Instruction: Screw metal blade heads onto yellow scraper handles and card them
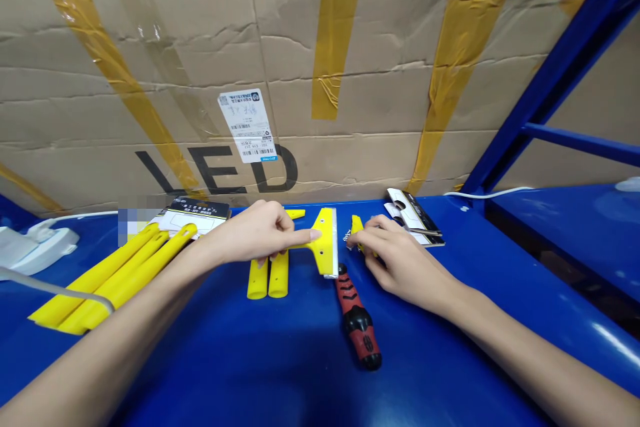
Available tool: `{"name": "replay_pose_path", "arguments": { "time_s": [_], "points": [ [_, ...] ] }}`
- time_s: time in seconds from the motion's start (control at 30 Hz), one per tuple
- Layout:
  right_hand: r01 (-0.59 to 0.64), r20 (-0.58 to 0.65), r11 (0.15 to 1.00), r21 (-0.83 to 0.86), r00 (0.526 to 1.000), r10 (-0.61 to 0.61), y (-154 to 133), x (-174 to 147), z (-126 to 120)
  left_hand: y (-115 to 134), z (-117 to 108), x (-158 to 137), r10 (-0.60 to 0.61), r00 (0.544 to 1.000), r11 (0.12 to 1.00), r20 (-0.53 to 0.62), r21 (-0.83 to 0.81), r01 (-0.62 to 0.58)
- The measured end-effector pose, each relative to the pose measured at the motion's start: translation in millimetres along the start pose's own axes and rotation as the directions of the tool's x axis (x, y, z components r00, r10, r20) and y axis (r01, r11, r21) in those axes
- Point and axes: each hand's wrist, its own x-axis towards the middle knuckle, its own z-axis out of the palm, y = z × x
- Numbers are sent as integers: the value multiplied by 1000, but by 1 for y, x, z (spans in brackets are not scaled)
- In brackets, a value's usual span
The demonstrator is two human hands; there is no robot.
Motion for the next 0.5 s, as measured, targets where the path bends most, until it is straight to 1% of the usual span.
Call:
{"name": "replay_pose_path", "arguments": {
  "time_s": [0.2, 0.37, 0.5],
  "points": [
    [-31, 44, 999, -31, 999, 32, -3, -1, -1, 1, 0, 1, -12, 1000, 1000, -9, 12, 12],
    [-78, 22, 995, 66, 997, 77, -3, -5, 0, 3, 1, 0, -6, 1000, 1000, -5, 15, 6],
    [-77, 7, 994, 82, 997, 76, -1, -6, 1, 1, 5, 2, 1, 1000, 1000, -5, 23, -1]
  ]
}}
